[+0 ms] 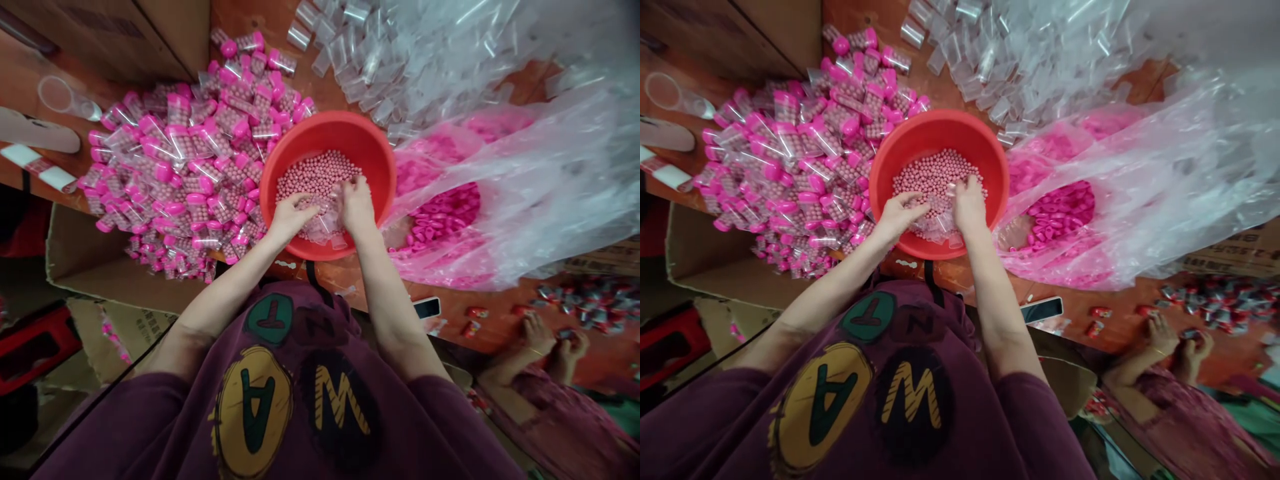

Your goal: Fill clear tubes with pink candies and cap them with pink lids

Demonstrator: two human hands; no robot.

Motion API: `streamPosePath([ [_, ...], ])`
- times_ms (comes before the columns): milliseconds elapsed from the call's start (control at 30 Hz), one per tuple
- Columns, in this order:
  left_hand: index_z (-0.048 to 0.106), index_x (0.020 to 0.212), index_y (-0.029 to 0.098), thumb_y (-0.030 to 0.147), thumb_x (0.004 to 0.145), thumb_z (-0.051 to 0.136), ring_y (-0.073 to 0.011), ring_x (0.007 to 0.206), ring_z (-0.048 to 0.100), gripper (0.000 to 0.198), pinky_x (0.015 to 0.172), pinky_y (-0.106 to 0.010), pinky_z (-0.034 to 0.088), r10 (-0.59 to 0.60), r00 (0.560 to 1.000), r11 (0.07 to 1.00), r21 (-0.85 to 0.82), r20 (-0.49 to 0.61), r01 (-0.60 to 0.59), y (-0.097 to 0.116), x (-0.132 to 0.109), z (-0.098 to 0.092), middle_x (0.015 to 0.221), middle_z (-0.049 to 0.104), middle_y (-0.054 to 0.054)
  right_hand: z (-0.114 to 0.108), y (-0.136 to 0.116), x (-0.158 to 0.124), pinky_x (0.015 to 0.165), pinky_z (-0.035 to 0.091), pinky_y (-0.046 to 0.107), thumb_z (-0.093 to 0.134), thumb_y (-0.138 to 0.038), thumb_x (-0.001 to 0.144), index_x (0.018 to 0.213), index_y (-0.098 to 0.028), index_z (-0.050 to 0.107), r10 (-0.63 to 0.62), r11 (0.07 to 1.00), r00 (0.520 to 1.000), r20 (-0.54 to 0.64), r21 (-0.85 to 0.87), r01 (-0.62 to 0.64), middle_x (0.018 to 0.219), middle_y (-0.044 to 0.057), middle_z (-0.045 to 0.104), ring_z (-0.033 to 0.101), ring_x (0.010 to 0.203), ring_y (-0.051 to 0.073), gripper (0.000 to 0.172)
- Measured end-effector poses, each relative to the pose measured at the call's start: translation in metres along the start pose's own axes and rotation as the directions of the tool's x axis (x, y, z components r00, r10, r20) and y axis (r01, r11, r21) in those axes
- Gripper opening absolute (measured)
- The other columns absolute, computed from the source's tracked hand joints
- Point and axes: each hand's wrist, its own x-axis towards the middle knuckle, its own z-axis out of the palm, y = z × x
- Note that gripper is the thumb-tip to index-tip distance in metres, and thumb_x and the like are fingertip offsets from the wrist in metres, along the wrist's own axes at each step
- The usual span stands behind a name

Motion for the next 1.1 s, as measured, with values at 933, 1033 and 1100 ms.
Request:
streamPosePath([
  [933, 0.08, 0.1, 0.017, 0.026, 0.062, 0.094, -0.0091, 0.068, 0.055, 0.042, 0.066, -0.024, 0.044, 0.129, 0.989, 0.97, -0.218, 0.066, -0.112, 0.015, 0.001, -0.018, 0.083, 0.071, 0.001, 0.01, -0.053, -0.019, 0.114, 0.057, 0.062, 0.071, -0.065, 0.093, 0.162, -0.03, 0.036, -0.129, 0.663, 0.963, -0.236, 0.702, 0.261, 0.153, 0.012, 0.057, 0.061, 0.136, 0.033, 0.084],
  [1033, 0.083, 0.096, 0.015, 0.028, 0.067, 0.091, -0.0091, 0.061, 0.052, 0.033, 0.058, -0.025, 0.038, 0.072, 0.979, 0.991, -0.128, 0.188, -0.049, 0.022, 0.002, -0.021, 0.075, 0.071, 0.0, 0.0, -0.045, -0.026, 0.108, 0.061, 0.059, 0.075, -0.067, 0.09, 0.159, -0.029, 0.039, -0.16, 0.657, 0.964, -0.214, 0.706, 0.266, 0.141, 0.01, 0.064, 0.066, 0.128, 0.031, 0.086],
  [1100, 0.085, 0.092, 0.015, 0.027, 0.069, 0.089, -0.0097, 0.06, 0.052, 0.027, 0.055, -0.024, 0.037, 0.085, 0.966, 0.993, -0.097, 0.246, -0.063, 0.027, 0.002, -0.024, 0.072, 0.071, -0.001, -0.007, -0.038, -0.031, 0.095, 0.067, 0.052, 0.077, -0.067, 0.088, 0.157, -0.031, 0.041, -0.176, 0.616, 0.973, -0.149, 0.755, 0.227, 0.123, 0.006, 0.069, 0.072, 0.11, 0.027, 0.085],
])
